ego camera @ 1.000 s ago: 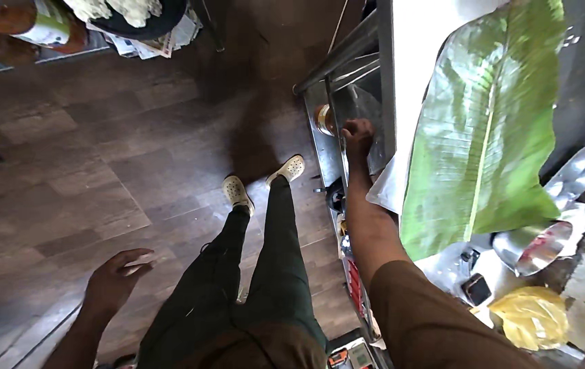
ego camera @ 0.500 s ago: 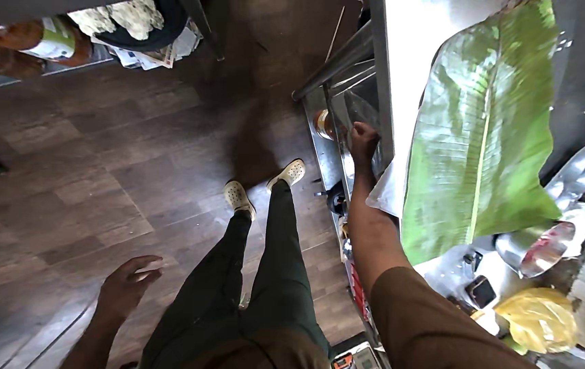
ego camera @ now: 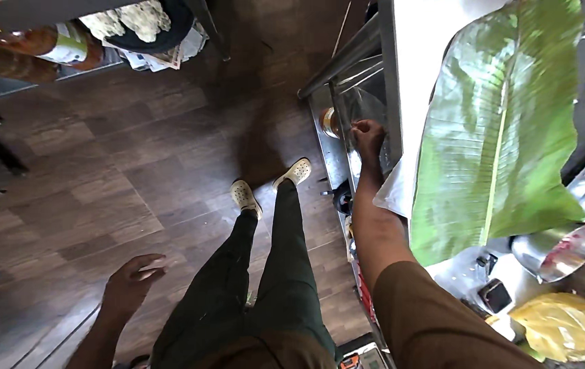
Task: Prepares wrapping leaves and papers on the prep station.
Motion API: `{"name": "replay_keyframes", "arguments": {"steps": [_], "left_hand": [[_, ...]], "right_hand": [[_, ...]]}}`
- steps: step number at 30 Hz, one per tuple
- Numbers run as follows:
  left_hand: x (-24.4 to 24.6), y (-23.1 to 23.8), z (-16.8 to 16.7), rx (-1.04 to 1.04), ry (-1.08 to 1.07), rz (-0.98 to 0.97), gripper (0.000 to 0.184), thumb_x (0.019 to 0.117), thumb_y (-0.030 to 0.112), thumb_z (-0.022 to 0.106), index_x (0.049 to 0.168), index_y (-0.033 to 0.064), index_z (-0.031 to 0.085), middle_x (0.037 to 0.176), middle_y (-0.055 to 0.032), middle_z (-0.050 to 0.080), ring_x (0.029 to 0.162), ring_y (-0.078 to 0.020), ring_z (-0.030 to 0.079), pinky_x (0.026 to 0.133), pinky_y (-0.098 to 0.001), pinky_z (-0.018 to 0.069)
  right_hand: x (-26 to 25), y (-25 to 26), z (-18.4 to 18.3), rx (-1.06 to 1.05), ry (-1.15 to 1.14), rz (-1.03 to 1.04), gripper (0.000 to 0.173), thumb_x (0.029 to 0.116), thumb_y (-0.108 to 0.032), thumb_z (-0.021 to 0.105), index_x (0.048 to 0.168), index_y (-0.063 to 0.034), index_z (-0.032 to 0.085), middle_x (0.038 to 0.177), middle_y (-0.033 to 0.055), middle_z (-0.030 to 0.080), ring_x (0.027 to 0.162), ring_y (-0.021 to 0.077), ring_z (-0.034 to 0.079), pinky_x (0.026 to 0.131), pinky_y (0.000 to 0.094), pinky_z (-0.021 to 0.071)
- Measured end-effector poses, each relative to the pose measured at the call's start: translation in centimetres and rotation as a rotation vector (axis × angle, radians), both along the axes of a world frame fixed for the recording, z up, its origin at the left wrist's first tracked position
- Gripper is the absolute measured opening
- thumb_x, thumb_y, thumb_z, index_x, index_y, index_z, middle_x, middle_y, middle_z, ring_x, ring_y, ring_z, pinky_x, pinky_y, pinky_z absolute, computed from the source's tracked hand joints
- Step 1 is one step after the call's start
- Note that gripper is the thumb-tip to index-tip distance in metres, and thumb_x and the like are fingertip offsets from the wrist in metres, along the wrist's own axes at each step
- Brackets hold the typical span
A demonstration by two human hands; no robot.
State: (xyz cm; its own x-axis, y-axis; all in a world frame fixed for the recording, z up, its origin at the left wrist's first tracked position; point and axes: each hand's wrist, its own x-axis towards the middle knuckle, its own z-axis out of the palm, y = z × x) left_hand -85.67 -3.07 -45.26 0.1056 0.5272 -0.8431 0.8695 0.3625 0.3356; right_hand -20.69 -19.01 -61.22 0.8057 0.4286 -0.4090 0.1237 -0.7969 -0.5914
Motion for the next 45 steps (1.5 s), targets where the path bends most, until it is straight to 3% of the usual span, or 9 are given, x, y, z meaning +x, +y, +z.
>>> {"name": "replay_keyframes", "arguments": {"steps": [13,18,22,26,29,32,35,39,45], "left_hand": [[2.3,-0.7,-0.5,-0.009,-0.017,-0.031,0.033,0.0902,0.002,0.075,0.122,0.0087,0.069,0.124,-0.0093,0.07,0.103,-0.025,0.071,0.087,-0.0462,0.0611],[6.0,-0.3,0.4,0.04,-0.037,-0.138,0.027,0.0963,0.012,0.071,0.123,0.0055,0.067,0.121,-0.0138,0.069,0.1,-0.0267,0.071,0.087,-0.0494,0.0597],[13.7,-2.7,2.4,-0.055,-0.178,-0.313,0.076,0.0837,0.023,0.086,0.149,0.0109,0.048,0.141,-0.0144,0.06,0.113,-0.0295,0.068,0.092,-0.051,0.0599],[21.7,-7.6,4.9,-0.098,-0.372,-0.397,0.138,0.0624,0.048,0.096,0.165,0.0191,0.009,0.163,-0.0105,0.035,0.141,-0.0261,0.048,0.111,-0.0494,0.0488],[24.3,-9.2,6.7,-0.027,-0.387,-0.233,0.091,0.0857,0.022,0.081,0.157,0.0047,0.027,0.137,-0.018,0.06,0.121,-0.027,0.063,0.102,-0.0488,0.0538],[24.9,-7.9,9.4,0.181,-0.338,-0.106,0.078,0.0892,0.01,0.073,0.155,0.0053,0.032,0.122,-0.0194,0.067,0.11,-0.0306,0.067,0.097,-0.0535,0.0558],[23.4,-4.8,12.1,0.309,-0.21,-0.161,0.041,0.1026,0.017,0.059,0.135,-0.0062,0.054,0.113,-0.0281,0.068,0.105,-0.0404,0.068,0.095,-0.0605,0.0528],[19.2,0.4,14.0,0.365,-0.075,-0.13,0.044,0.1077,0.029,0.051,0.132,-0.0077,0.057,0.12,-0.0325,0.064,0.114,-0.0461,0.063,0.101,-0.0636,0.0478],[17.4,5.8,20.0,0.569,-0.246,-0.078,0.039,0.1055,0.028,0.057,0.123,-0.0076,0.06,0.107,-0.027,0.066,0.098,-0.0373,0.065,0.09,-0.0579,0.0523]], "right_hand": [[-1.7,1.3,0.1,-0.36,-0.207,0.156,0.026,0.0964,-0.026,0.063,0.112,-0.0071,0.072,0.113,0.0141,0.072,0.106,0.031,0.069,0.09,0.0546,0.0553],[-6.5,1.0,2.2,-0.238,-0.459,0.166,0.028,0.0928,-0.033,0.066,0.1,-0.0075,0.074,0.11,0.0122,0.071,0.104,0.0285,0.069,0.087,0.0492,0.0576],[-17.9,-0.6,11.8,0.165,-0.248,0.267,0.013,0.0875,-0.016,0.07,0.089,-0.0028,0.069,0.086,0.0101,0.068,0.077,0.0205,0.068,0.068,0.0392,0.0593],[-26.4,-0.4,22.9,0.313,0.237,0.276,0.027,0.0966,-0.013,0.071,0.124,-0.0128,0.067,0.097,0.0045,0.073,0.079,0.0145,0.072,0.069,0.0368,0.0641],[-28.0,2.0,26.5,0.337,0.371,0.244,0.04,0.0943,-0.019,0.076,0.132,-0.015,0.063,0.098,0.0008,0.077,0.08,0.0116,0.074,0.071,0.0355,0.0655],[-28.3,3.9,27.9,0.4,0.46,0.235,0.041,0.0924,-0.019,0.078,0.13,-0.0098,0.063,0.094,0.0029,0.077,0.076,0.0124,0.074,0.071,0.0349,0.0652],[-28.2,4.3,30.1,0.386,0.321,0.422,0.053,0.0937,-0.028,0.077,0.141,-0.0121,0.059,0.113,0.0021,0.076,0.099,0.0128,0.074,0.091,0.039,0.0623],[-23.8,-0.4,31.8,0.186,-0.38,0.317,0.072,0.0896,-0.031,0.078,0.153,-0.0153,0.048,0.161,0.0068,0.043,0.15,0.0264,0.037,0.122,0.0569,0.0312],[-14.3,-10.6,26.8,-0.268,-0.592,0.051,0.112,0.0749,-0.035,0.088,0.165,-0.0187,0.024,0.173,0.0108,0.012,0.159,0.0358,0.01,0.12,0.0751,0.0129]]}}
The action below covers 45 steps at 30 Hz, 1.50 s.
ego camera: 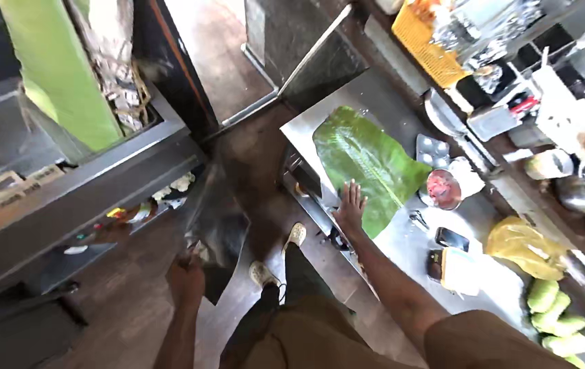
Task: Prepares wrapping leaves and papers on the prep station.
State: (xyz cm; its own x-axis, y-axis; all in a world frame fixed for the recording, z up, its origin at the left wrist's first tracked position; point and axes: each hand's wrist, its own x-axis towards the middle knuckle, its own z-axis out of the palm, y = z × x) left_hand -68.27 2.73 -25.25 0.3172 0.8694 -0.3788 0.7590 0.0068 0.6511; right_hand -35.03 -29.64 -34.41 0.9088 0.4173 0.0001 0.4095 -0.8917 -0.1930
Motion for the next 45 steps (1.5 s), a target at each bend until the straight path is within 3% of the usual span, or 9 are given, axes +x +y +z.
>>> {"name": "replay_keyframes", "arguments": {"steps": [4,8,13,15,19,29,34,43,45], "left_hand": [[3.8,0.2,5.4,-0.024,-0.094,-0.096,0.041,0.1047,0.016,0.058,0.141,-0.0028,0.054,0.131,-0.0252,0.063,0.121,-0.0341,0.062,0.107,-0.0531,0.0476],[8.8,-1.6,9.2,-0.043,-0.242,-0.176,0.037,0.1033,0.019,0.061,0.134,-0.0016,0.059,0.123,-0.0182,0.068,0.112,-0.0232,0.066,0.101,-0.0459,0.0528],[14.8,-4.2,13.0,-0.213,-0.446,-0.079,0.034,0.1001,0.02,0.067,0.127,0.0007,0.059,0.111,-0.0077,0.067,0.097,-0.0108,0.065,0.088,-0.0322,0.0562],[17.1,-4.9,14.8,-0.328,-0.627,-0.044,0.019,0.0993,0.013,0.065,0.116,0.0047,0.061,0.095,-0.0018,0.066,0.083,-0.0076,0.064,0.075,-0.0273,0.0566],[21.5,-6.5,17.0,-0.547,-0.783,-0.013,0.028,0.1019,0.009,0.059,0.13,0.0081,0.056,0.103,-0.0033,0.07,0.09,-0.0106,0.068,0.08,-0.0302,0.06],[32.3,-12.9,5.8,-0.591,-0.331,-0.076,0.049,0.096,0.027,0.072,0.135,0.0021,0.056,0.115,-0.0173,0.067,0.098,-0.026,0.065,0.085,-0.0489,0.0554],[35.6,-17.9,-2.4,-0.654,-0.293,-0.055,0.043,0.0998,0.028,0.068,0.129,-0.0023,0.059,0.115,-0.0219,0.067,0.102,-0.0315,0.066,0.089,-0.0519,0.0559],[36.6,-21.9,-5.6,-0.767,-0.218,-0.115,0.038,0.1013,0.012,0.061,0.136,0.0,0.053,0.118,-0.0195,0.064,0.1,-0.0274,0.063,0.086,-0.0472,0.0548],[36.2,-21.6,-5.0,-0.741,-0.173,-0.218,0.039,0.1056,0.015,0.055,0.141,0.0006,0.052,0.132,-0.0205,0.062,0.116,-0.03,0.061,0.098,-0.0504,0.0517]], "right_hand": [[2.3,-2.0,-0.8,-0.074,-0.022,0.073,0.075,0.0923,-0.045,0.068,0.16,-0.0331,0.038,0.17,-0.0061,0.028,0.156,0.0243,0.026,0.12,0.0669,0.0229],[3.4,-2.1,0.7,-0.022,0.004,0.102,0.05,0.0965,-0.033,0.066,0.145,-0.0354,0.058,0.159,-0.0106,0.046,0.146,0.0229,0.044,0.11,0.062,0.039],[7.4,-2.0,5.7,0.003,0.194,0.021,0.036,0.1007,-0.017,0.055,0.134,-0.0233,0.067,0.123,0.0098,0.072,0.11,0.0364,0.07,0.084,0.0628,0.0564],[11.6,-3.0,9.0,0.124,0.31,0.027,0.038,0.0991,-0.011,0.058,0.135,-0.019,0.067,0.118,0.0178,0.073,0.108,0.0405,0.07,0.089,0.0655,0.0543],[21.2,-6.3,16.4,0.311,0.248,0.097,0.036,0.0932,0.0,0.063,0.128,-0.0082,0.07,0.119,0.0201,0.072,0.111,0.0383,0.069,0.098,0.0617,0.0532],[31.3,-10.0,33.6,0.367,-0.023,0.316,0.031,0.0974,0.002,0.055,0.123,-0.0061,0.071,0.113,0.017,0.074,0.104,0.0304,0.072,0.096,0.0548,0.0551],[26.8,-7.4,30.3,0.198,-0.011,0.355,0.033,0.0977,-0.007,0.06,0.126,-0.0184,0.072,0.111,0.0123,0.075,0.101,0.0337,0.072,0.087,0.0615,0.057],[12.9,-5.2,11.2,0.241,0.18,0.492,0.035,0.0942,-0.003,0.062,0.124,-0.0173,0.072,0.107,0.0087,0.076,0.093,0.0301,0.073,0.08,0.0548,0.0585],[10.5,-6.0,8.6,0.318,0.187,0.495,0.032,0.0911,-0.005,0.067,0.122,-0.0125,0.073,0.108,0.0088,0.076,0.095,0.0291,0.073,0.082,0.0536,0.0589]]}}
